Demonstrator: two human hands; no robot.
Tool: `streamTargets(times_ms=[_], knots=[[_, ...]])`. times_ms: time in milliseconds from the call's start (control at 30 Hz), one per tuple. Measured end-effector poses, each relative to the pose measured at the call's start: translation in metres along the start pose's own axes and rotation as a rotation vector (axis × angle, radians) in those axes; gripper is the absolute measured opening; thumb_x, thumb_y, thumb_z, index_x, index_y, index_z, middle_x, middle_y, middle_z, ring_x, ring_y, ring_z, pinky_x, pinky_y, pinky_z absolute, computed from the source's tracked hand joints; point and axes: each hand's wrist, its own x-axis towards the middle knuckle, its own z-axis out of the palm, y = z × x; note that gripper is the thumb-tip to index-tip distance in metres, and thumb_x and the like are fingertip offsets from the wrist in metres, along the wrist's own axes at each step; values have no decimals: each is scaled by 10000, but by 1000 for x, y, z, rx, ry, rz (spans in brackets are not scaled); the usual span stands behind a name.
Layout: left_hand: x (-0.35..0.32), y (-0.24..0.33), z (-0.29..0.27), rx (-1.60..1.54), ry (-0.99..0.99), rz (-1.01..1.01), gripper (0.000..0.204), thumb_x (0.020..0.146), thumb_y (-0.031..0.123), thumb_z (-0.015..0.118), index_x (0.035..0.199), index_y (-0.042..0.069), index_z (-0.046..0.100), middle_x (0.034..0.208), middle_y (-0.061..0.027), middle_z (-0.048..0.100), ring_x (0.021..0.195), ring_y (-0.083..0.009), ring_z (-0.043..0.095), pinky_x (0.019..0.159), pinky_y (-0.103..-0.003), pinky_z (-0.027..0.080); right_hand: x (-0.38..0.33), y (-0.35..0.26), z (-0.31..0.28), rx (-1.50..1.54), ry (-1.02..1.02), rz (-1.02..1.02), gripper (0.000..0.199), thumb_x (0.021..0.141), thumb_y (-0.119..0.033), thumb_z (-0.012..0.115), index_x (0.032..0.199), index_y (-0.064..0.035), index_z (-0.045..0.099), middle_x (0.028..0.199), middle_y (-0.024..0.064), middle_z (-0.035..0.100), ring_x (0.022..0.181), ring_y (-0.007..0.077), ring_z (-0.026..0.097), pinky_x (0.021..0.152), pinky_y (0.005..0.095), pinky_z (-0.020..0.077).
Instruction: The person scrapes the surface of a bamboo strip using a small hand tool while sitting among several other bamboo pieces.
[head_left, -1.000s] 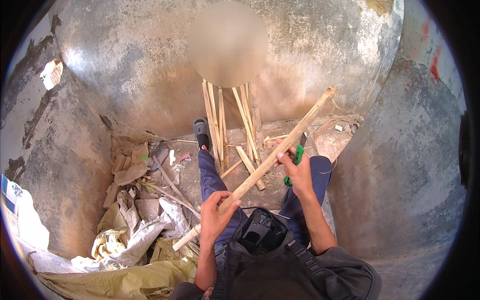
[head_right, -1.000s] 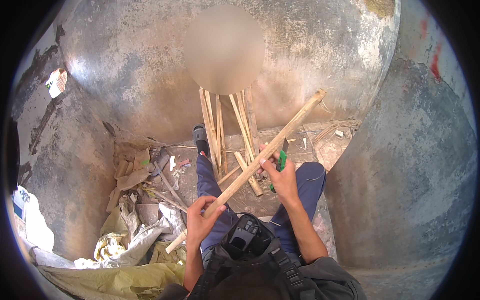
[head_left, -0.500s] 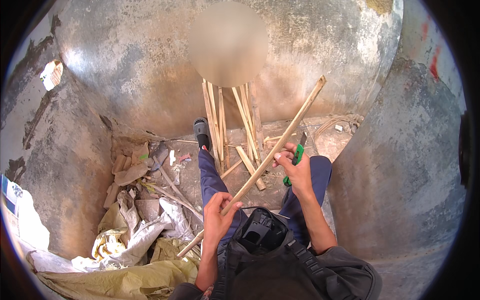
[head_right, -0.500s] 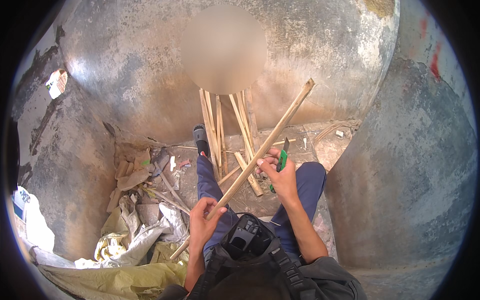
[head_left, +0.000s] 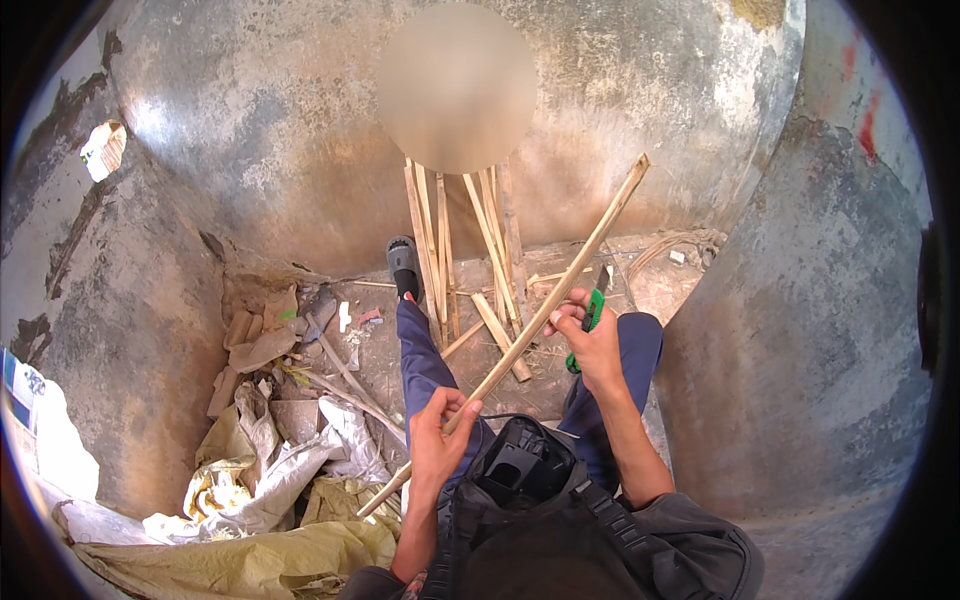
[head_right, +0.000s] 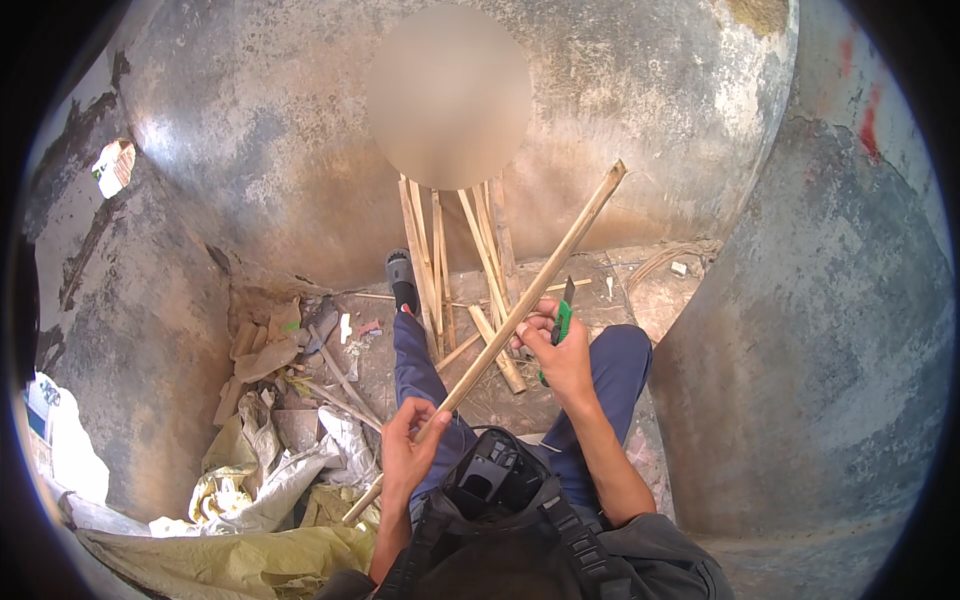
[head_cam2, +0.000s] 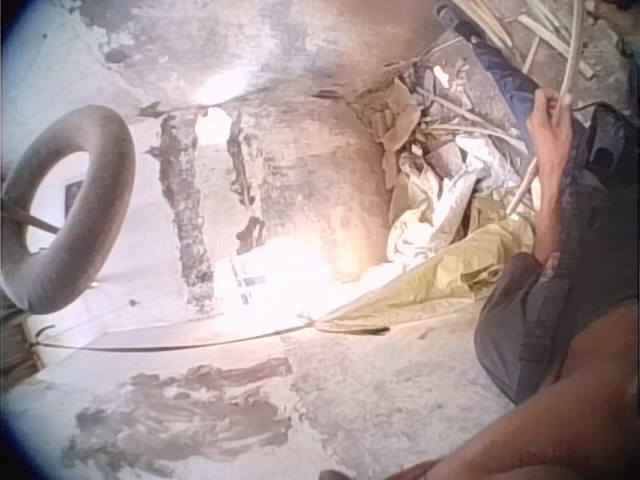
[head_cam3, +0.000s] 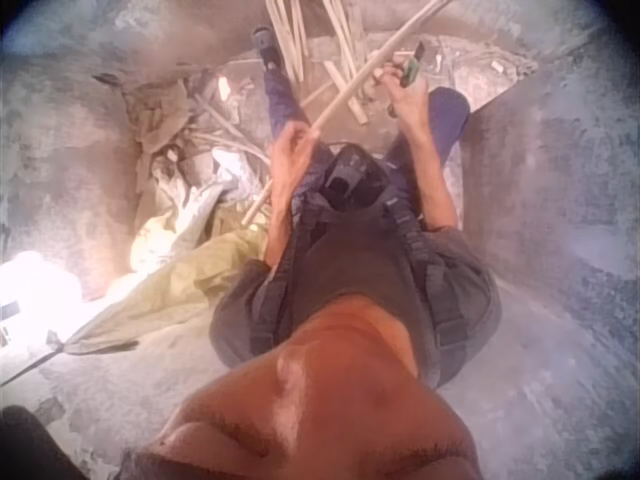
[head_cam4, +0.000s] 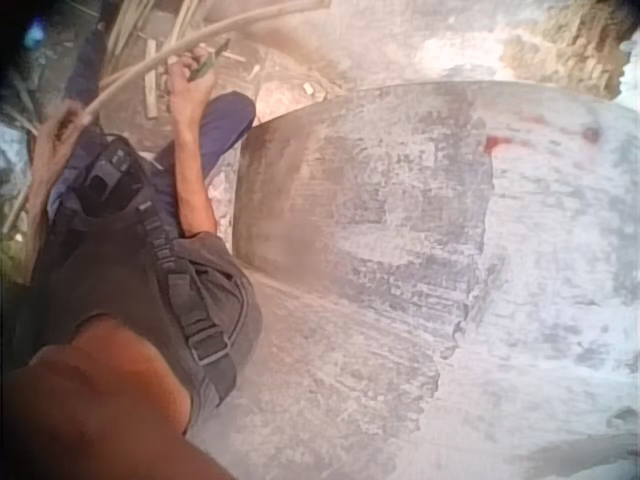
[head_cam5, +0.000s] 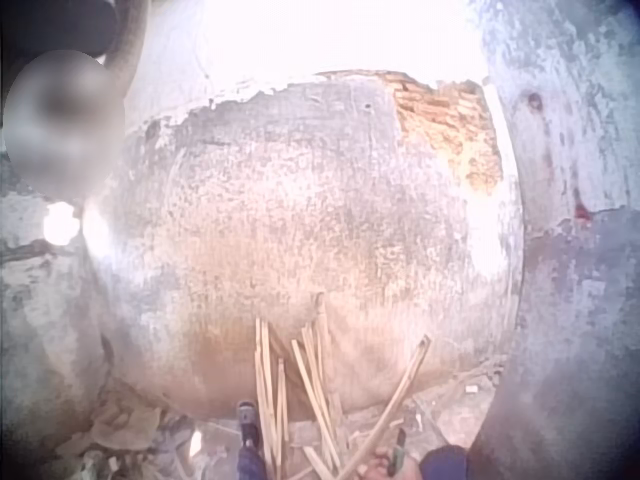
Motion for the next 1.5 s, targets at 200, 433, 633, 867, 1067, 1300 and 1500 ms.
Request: streamTargets(times_ms=[200,433,633,867,1067,1300,1500], knots=[[-1,-8,1,-24,-25,-21,188,1067,148,806,1035,9,684,761,-6,699,630,-59,623,559,-245,471,1,3,1,-13,4,-9,330,1011,4,724,1323,63,634,990,78,739,806,177,746,773,317,618],[-5,0,-2,-178,-116,-141,174,1119,173,738,1096,31,641,816,-15,715,603,-36,597,518,-226,446,-6,-15,-1,-118,-82,47,344,1041,-29,643,1375,46,613,990,91,754,788,154,734,721,305,586],[-3,7,-5,-440,-147,-264,179,1135,180,714,1122,37,607,841,-21,730,564,-18,555,469,-207,404,-24,-21,-7,-639,-150,-308,350,1058,-191,649,1371,-39,612,973,155,744,825,306,756,730,431,563],[-3,19,-11,-542,-190,-303,174,1155,197,684,1143,43,603,842,-27,721,539,-19,525,450,-200,376,-35,-35,-9,-906,-322,-457,286,1044,-310,727,1164,-50,719,948,135,725,805,354,737,706,441,563],[-3,22,-12,-576,-195,-331,173,1163,205,671,1145,53,592,824,-31,714,532,-28,534,447,-199,381,-38,-42,-2,-889,-275,-610,224,972,-257,818,1084,-69,769,909,97,720,764,303,746,668,401,573],[-3,27,-13,-578,-195,-326,173,1167,208,663,1150,52,589,819,-34,715,533,-29,538,452,-198,381,-39,-41,-1,-921,-254,-660,228,944,-252,856,1085,-87,786,900,78,718,753,289,746,660,399,577],[-4,26,-13,-570,-207,-314,173,1168,206,660,1158,49,588,823,-37,720,533,-27,540,451,-198,379,-39,-41,1,-930,-247,-674,233,945,-265,860,1089,-95,790,892,70,712,744,286,739,658,400,575]])
